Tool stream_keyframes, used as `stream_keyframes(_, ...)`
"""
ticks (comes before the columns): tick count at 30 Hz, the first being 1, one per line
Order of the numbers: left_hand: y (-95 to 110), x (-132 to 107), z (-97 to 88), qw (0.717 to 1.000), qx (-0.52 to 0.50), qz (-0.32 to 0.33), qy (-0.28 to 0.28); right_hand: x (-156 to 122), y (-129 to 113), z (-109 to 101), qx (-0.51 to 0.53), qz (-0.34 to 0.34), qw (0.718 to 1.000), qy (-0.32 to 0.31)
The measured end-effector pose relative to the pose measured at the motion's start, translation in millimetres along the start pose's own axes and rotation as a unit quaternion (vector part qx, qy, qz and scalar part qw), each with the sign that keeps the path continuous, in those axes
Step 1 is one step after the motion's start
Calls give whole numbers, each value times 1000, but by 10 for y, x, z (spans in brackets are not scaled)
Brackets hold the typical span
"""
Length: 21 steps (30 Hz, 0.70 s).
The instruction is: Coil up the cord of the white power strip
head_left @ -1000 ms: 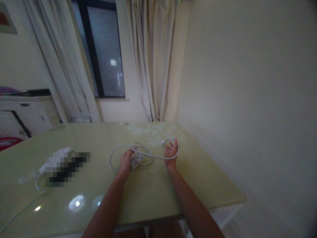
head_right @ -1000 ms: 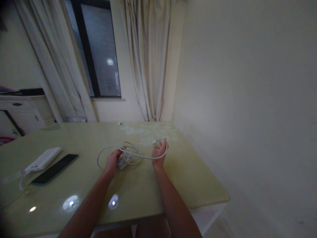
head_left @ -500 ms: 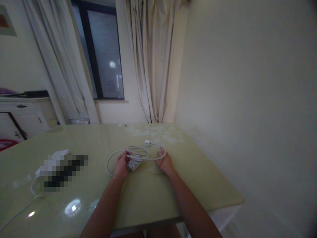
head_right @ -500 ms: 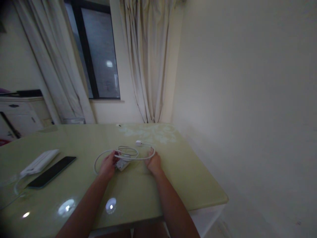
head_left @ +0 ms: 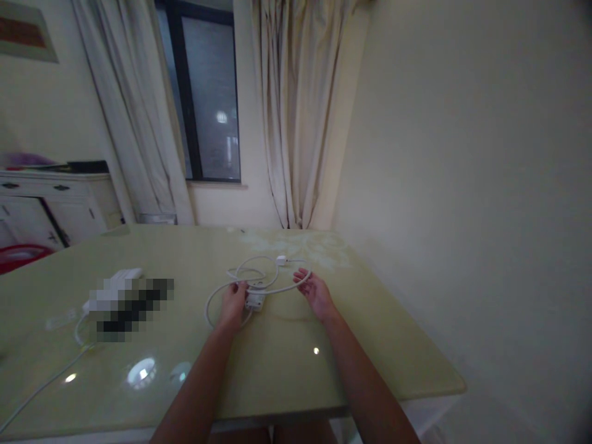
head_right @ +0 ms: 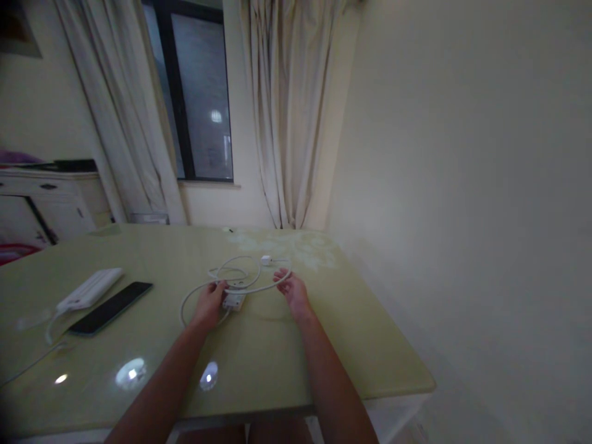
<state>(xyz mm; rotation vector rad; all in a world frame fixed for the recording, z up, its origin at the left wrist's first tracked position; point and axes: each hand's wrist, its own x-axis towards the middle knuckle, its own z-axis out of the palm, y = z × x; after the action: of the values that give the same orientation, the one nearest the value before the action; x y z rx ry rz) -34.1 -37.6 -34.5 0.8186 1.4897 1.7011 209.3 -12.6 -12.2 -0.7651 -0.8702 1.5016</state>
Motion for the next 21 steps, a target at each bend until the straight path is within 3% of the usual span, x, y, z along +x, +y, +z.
stream_keyframes(3, 2, -43, 21, 994, 85, 57, -33, -20, -55, -12, 59, 11, 998, 30)
stream_keyframes(7, -27, -89, 48, 953, 234, 158, -112, -2, -63, -41, 51, 14, 994, 97)
stream_keyframes(14, 21, -155, 108, 934, 183, 275, -135, 20, 19, 8, -26, -38, 992, 114)
stream_keyframes(21, 178, -300, 148, 947, 118, 237, -182, 33, 94, -25, -215, -123, 958, 144)
